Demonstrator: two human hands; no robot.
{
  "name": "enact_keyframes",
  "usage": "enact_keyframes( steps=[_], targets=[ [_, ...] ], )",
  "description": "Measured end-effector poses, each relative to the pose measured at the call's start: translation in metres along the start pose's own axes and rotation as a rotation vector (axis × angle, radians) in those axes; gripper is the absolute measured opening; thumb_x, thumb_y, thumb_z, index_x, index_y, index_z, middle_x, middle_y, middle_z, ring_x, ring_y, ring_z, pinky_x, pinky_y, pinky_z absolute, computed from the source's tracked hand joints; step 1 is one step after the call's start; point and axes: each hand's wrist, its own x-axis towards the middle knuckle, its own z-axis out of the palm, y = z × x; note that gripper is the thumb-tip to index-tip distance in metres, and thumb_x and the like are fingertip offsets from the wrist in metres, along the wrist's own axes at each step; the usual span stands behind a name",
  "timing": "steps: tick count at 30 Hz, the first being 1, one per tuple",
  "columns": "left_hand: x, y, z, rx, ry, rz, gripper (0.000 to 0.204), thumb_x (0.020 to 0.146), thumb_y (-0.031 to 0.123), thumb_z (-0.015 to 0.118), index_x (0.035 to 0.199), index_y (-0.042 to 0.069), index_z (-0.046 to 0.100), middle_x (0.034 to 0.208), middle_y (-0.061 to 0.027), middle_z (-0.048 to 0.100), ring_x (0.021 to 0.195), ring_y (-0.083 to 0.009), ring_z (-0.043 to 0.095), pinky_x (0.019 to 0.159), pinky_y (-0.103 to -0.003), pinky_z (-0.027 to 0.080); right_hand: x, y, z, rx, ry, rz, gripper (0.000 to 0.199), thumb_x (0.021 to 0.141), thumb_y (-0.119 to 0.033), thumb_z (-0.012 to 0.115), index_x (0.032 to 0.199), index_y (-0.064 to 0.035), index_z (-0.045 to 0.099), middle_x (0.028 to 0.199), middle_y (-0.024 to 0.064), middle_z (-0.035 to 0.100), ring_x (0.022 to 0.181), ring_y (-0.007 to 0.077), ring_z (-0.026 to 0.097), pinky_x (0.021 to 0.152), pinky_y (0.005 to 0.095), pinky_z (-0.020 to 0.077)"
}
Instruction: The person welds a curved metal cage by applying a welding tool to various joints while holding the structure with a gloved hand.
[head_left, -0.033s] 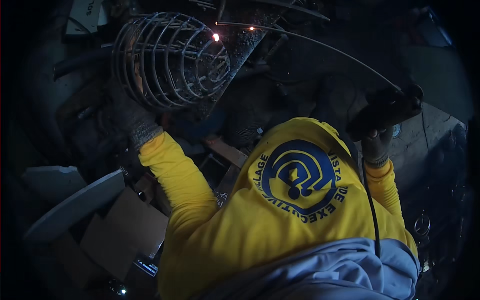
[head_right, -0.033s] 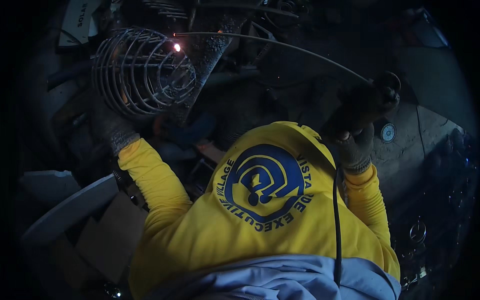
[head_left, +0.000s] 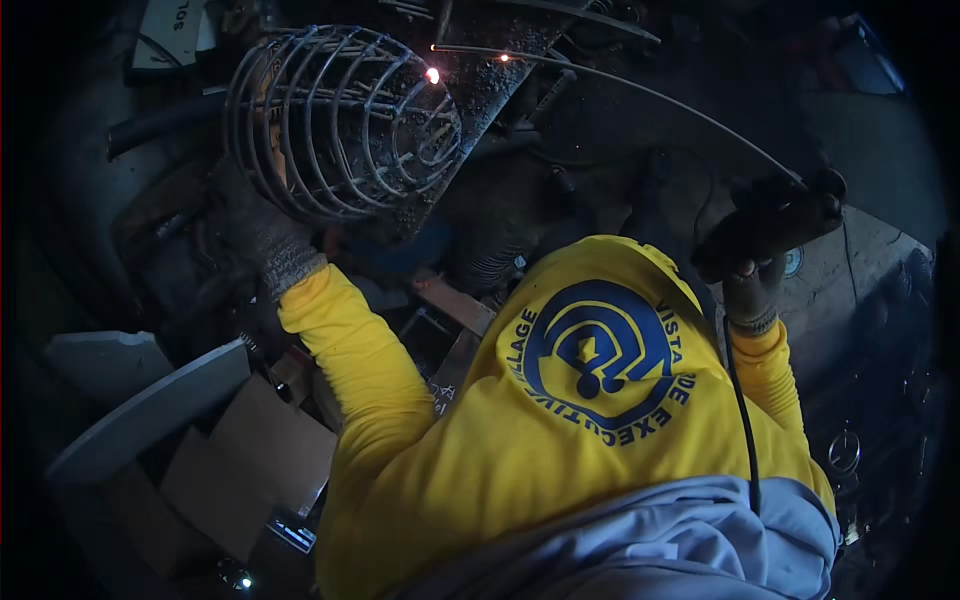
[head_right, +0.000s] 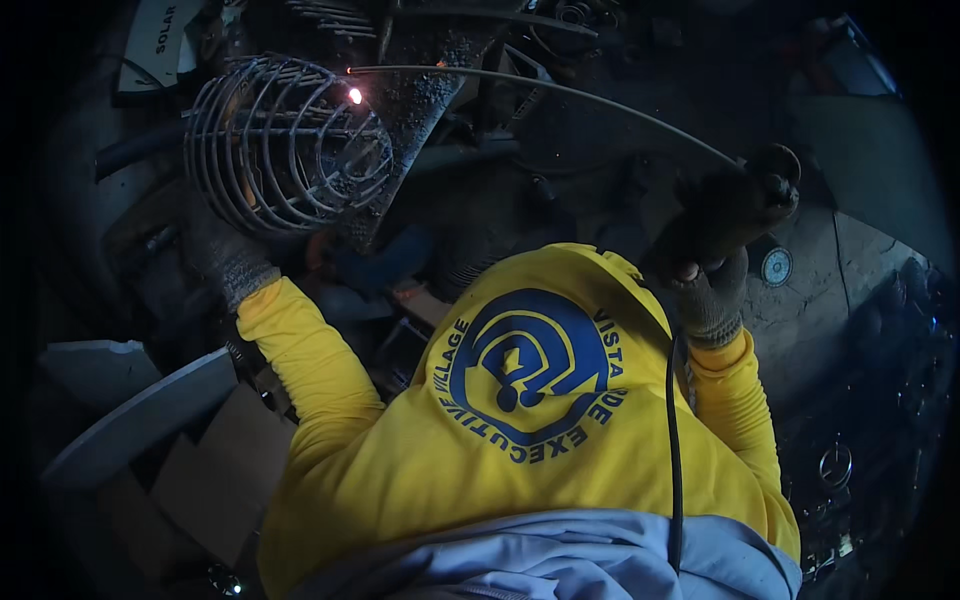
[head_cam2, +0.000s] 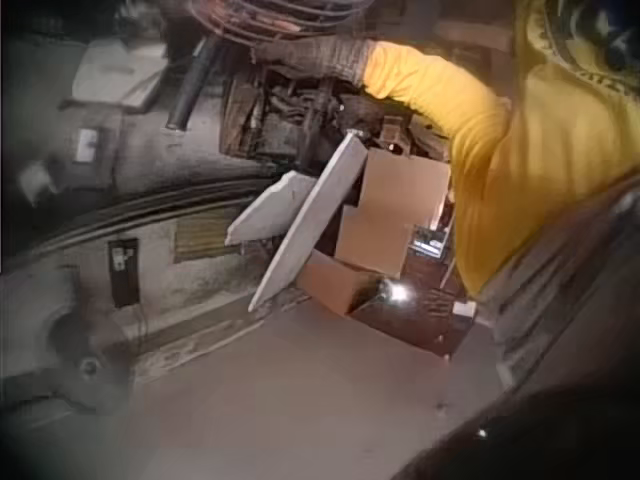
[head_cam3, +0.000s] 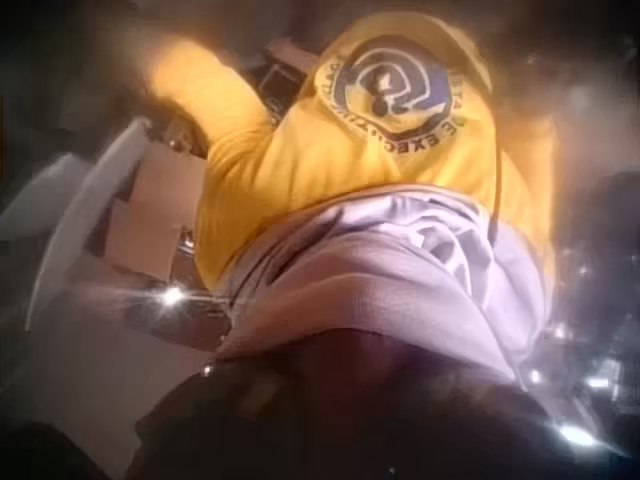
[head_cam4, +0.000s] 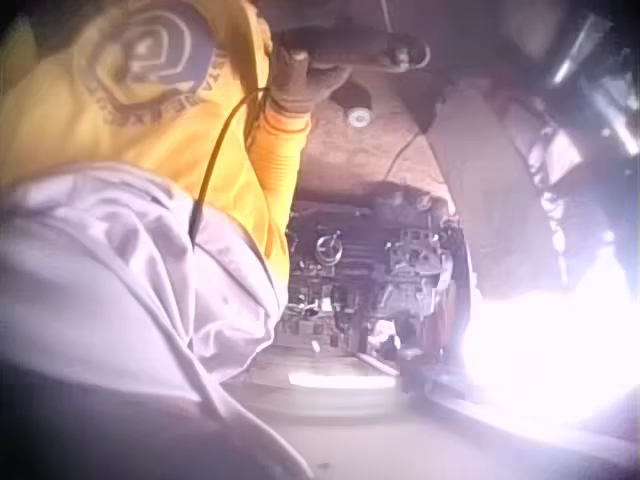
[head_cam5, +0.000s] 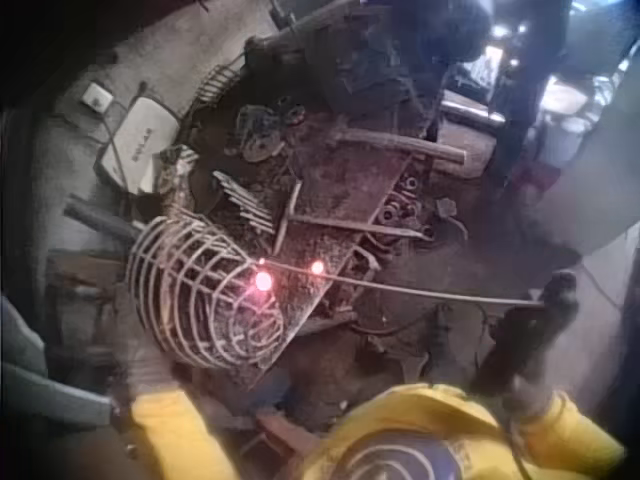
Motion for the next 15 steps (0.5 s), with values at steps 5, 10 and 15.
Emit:
enact_keyframes(
  steps=[5, 10, 15],
  targets=[
    [-0.006, 0.0, -0.004, -0.047, 0.02, -0.118, 0.042, 0.077, 0.036, 0.072, 0.103, 0.005, 0.061, 0.095, -0.0191, 0.064, 0.087, -0.0332, 0.063, 0.076, -0.04, 0.049, 0.0, -0.002, 0.006, 0.017, 0.081, 0.006, 0.074, 0.079, -0.053, 0.07, 0.12, 0.0029, 0.046, 0.083, 0.0087, 0.058, 0.065, 0.0169, 0.058, 0.056, 0.0271, 0.0463],
    [-0.012, 0.008, -0.009, -0.378, -0.064, -0.435, 0.033, 0.089, 0.032, 0.059, 0.107, 0.004, 0.059, 0.096, -0.0141, 0.063, 0.088, -0.0277, 0.06, 0.078, -0.038, 0.047, 0.002, 0.001, 0.004, 0.021, 0.085, -0.036, 0.077, 0.077, -0.051, 0.073, 0.125, 0.0029, 0.044, 0.084, 0.0081, 0.057, 0.066, 0.0182, 0.058, 0.058, 0.0291, 0.0479],
    [-0.029, -0.008, -0.007, -0.129, -0.037, -0.264, 0.03, 0.096, 0.025, 0.048, 0.112, 0.0, 0.054, 0.105, -0.011, 0.059, 0.093, -0.0185, 0.056, 0.082, -0.032, 0.045, -0.003, -0.001, -0.001, 0.138, 0.044, 0.07, 0.076, 0.077, -0.049, 0.074, 0.127, -0.0015, 0.043, 0.09, 0.0087, 0.058, 0.075, 0.0199, 0.061, 0.063, 0.0305, 0.0504]
  ],
)
